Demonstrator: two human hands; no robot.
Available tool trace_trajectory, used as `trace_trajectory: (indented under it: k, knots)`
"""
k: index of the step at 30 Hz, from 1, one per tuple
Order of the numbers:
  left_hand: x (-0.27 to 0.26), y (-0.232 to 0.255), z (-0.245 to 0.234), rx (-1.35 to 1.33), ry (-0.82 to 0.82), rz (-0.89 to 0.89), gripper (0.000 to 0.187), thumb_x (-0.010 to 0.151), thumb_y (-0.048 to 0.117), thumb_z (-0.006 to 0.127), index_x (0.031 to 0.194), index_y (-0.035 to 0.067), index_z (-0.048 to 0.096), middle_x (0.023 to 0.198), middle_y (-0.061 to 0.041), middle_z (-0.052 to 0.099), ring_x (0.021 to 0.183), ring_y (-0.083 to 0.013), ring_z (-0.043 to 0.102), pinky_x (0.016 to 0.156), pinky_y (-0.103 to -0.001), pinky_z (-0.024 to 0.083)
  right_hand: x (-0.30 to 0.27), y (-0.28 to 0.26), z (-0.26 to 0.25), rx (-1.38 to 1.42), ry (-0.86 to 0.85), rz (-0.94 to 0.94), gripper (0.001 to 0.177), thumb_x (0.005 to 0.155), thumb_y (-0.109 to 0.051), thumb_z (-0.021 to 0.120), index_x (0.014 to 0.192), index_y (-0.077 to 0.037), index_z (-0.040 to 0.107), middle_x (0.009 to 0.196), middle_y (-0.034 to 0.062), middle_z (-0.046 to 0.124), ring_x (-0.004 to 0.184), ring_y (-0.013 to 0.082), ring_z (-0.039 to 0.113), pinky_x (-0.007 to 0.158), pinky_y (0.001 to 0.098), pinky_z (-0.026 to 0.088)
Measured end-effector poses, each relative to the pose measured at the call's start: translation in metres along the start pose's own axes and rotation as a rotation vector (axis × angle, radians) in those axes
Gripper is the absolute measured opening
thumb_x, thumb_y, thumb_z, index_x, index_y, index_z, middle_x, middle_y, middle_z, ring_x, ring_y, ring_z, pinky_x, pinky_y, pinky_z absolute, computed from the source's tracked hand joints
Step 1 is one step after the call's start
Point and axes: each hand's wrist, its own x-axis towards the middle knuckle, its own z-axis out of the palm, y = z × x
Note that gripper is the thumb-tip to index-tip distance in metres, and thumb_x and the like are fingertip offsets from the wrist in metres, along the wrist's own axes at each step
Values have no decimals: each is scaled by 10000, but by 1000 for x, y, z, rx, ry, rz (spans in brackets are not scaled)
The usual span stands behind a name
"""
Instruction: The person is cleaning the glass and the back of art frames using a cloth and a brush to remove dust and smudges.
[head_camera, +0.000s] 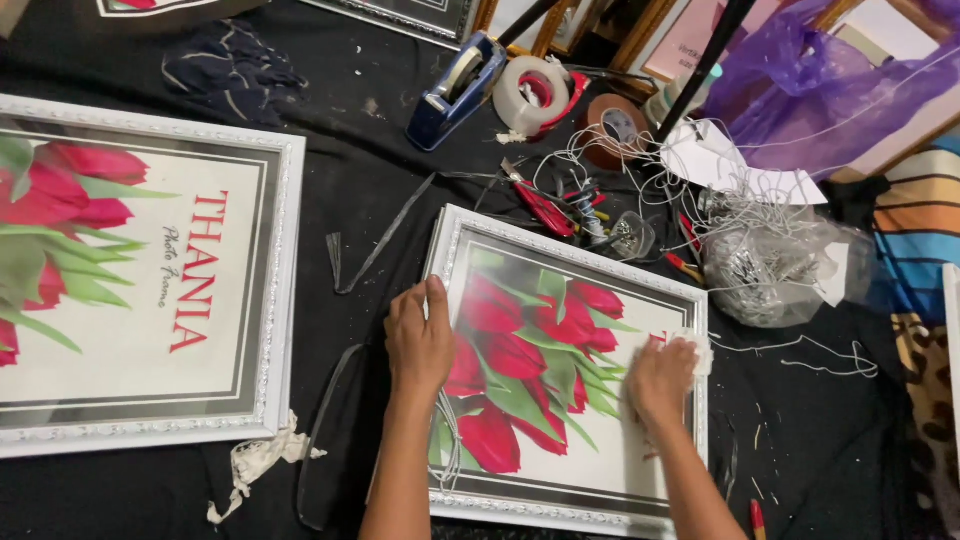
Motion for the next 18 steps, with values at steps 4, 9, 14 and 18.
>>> trace_trajectory:
  k: [4,9,14,18]
  knots:
    - [9,-16,7,42,21,54,715,1071,619,308,1361,51,629,1438,-216,534,1343,-492,481,1180,-540,317,-70,-182,24,16,32,-101,802,1078,-448,382,1540,193,242,1553,489,220,1479,618,192,1216,654,94]
    - [13,-25,7,52,19,95,739,1099,629,240,1314,59,657,1430,-217,540,1344,-486,480,1197,-531,299,-103,-313,52,182,-353,-622,754,1088,-463,251,1607,72,134,1667,353,72,1560,493,9,1265,551,-18]
    - [16,-24,6,75,17,101,796,1090,666,216,1389,40,605,1460,-228,513,1380,-475,450,1201,-532,292,-45,-311,45,21,-194,-722,771,1060,-573,273,1623,-49,213,1677,224,204,1567,379,160,1271,529,102]
    - [13,-20,4,118,55,127,764,1026,572,197,1356,52,649,1375,-202,616,1357,-357,493,1146,-479,325,-14,-262,8,-88,-172,-688,719,1050,-530,292,1591,-58,277,1659,181,287,1537,355,235,1255,488,118]
